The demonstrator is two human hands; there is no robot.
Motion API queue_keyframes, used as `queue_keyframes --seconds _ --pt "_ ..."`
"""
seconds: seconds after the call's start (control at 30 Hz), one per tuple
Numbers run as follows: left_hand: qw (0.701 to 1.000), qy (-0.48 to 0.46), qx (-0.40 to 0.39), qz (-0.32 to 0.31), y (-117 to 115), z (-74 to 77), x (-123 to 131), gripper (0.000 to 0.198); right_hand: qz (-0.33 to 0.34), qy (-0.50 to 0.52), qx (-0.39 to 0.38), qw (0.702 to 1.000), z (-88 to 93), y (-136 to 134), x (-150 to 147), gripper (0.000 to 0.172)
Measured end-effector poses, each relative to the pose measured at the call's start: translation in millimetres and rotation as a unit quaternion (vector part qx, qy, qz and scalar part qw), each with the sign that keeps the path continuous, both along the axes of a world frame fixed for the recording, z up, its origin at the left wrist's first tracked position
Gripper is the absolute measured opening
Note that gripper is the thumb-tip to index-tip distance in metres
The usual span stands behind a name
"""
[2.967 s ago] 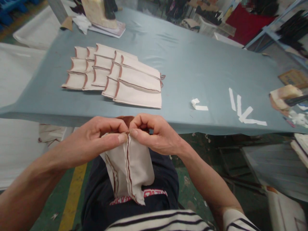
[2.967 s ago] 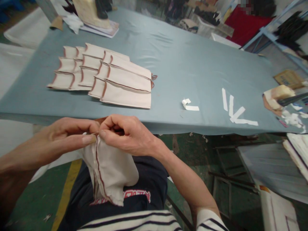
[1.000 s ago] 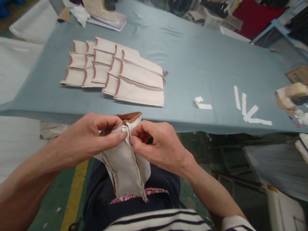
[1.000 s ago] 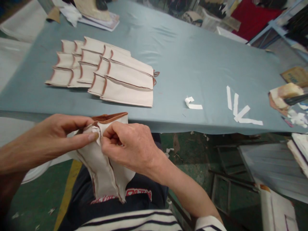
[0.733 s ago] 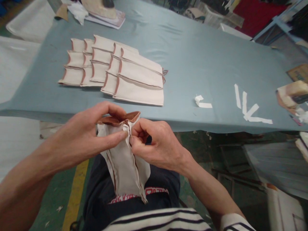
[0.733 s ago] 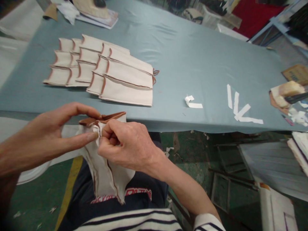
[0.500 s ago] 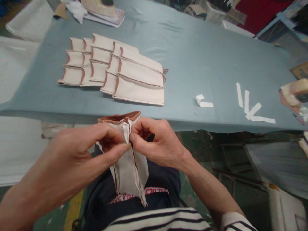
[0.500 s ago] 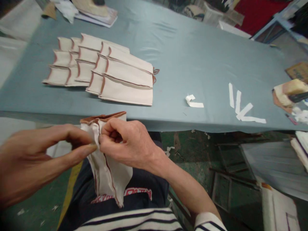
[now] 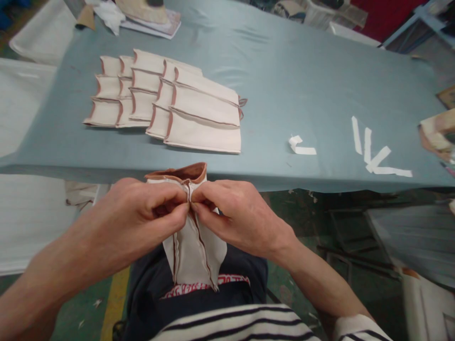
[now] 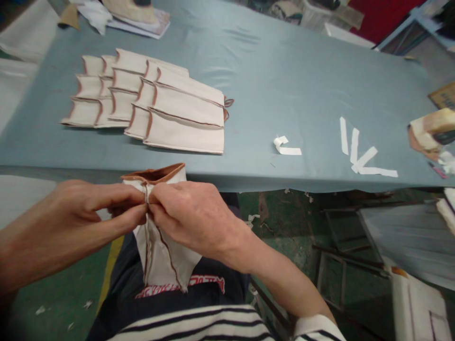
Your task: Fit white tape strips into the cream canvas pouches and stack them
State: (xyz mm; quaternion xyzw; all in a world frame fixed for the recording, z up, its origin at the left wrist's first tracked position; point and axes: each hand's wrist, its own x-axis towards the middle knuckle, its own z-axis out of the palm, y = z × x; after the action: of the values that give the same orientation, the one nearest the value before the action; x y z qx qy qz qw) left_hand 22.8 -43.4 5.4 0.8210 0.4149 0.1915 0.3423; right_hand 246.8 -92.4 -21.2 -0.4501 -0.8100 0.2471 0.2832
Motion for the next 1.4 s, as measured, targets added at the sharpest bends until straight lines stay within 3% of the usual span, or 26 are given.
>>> queue_keyframes --seconds 0.1,0.23,0.37,0.47,0.53,0.7,0.8,0.93,1.07,1.13,1.23,1.3,1.4 --pt "0.998 0.008 0.027 -0.052 0.4 0.3 0.9 0.039 -0.016 -0.019 0.01 1.0 -1.2 -3.3 -3.5 0.024" --pt "1.0 -0.011 -0.012 -0.013 0.8 -5.9 3.7 0.032 -0.05 0.115 -0.057 0.991 -8.6 -4.3 -10.1 0.015" --pt "0.995 -0.059 -0.072 0.039 -1.0 -20.7 10.8 0.032 -0.083 0.283 -0.182 0.938 -27.0 -2.7 -18.2 0.015" --pt "0.986 -0.1 -0.121 0.065 -7.3 -30.4 15.5 0.034 -0.093 0.329 -0.251 0.905 -37.0 -3.6 -19.0 0.022" --pt "0.986 -0.103 -0.111 0.072 -13.1 -33.0 17.0 0.035 -0.102 0.301 -0.221 0.922 -36.4 -5.7 -15.5 0.021" --pt "0.997 -0.05 0.056 0.025 -23.8 -26.6 17.4 0.031 -0.096 0.125 -0.033 0.987 -16.7 -9.8 -2.0 0.011" --pt "0.991 -0.037 0.131 -0.005 -27.5 -20.2 18.7 0.031 -0.089 0.04 0.002 0.995 -6.0 -10.9 2.5 0.016" --pt "0.983 -0.043 0.179 -0.012 -32.0 -14.8 21.9 0.031 -0.095 0.008 0.004 0.995 1.1 -13.5 2.9 0.015" --pt "0.995 -0.065 0.078 0.017 -30.0 -17.8 23.9 0.032 -0.115 0.057 -0.045 0.991 -0.7 -11.3 -0.8 0.012" --pt "0.993 -0.1 -0.046 0.045 -24.9 -25.8 24.3 0.03 -0.123 0.106 -0.101 0.982 -6.3 -7.0 -3.0 0.011" --pt "0.963 -0.158 -0.21 0.056 -15.8 -43.3 23.8 0.03 -0.123 0.171 -0.185 0.96 -18.2 -0.6 -5.2 0.012" --pt "0.954 -0.166 -0.243 0.053 -11.6 -51.8 21.9 0.032 -0.119 0.196 -0.221 0.948 -24.9 1.3 -5.6 0.012" --pt "0.97 -0.141 -0.195 0.045 -8.5 -50.9 16.6 0.029 -0.11 0.196 -0.226 0.948 -27.6 0.6 -4.8 0.013"
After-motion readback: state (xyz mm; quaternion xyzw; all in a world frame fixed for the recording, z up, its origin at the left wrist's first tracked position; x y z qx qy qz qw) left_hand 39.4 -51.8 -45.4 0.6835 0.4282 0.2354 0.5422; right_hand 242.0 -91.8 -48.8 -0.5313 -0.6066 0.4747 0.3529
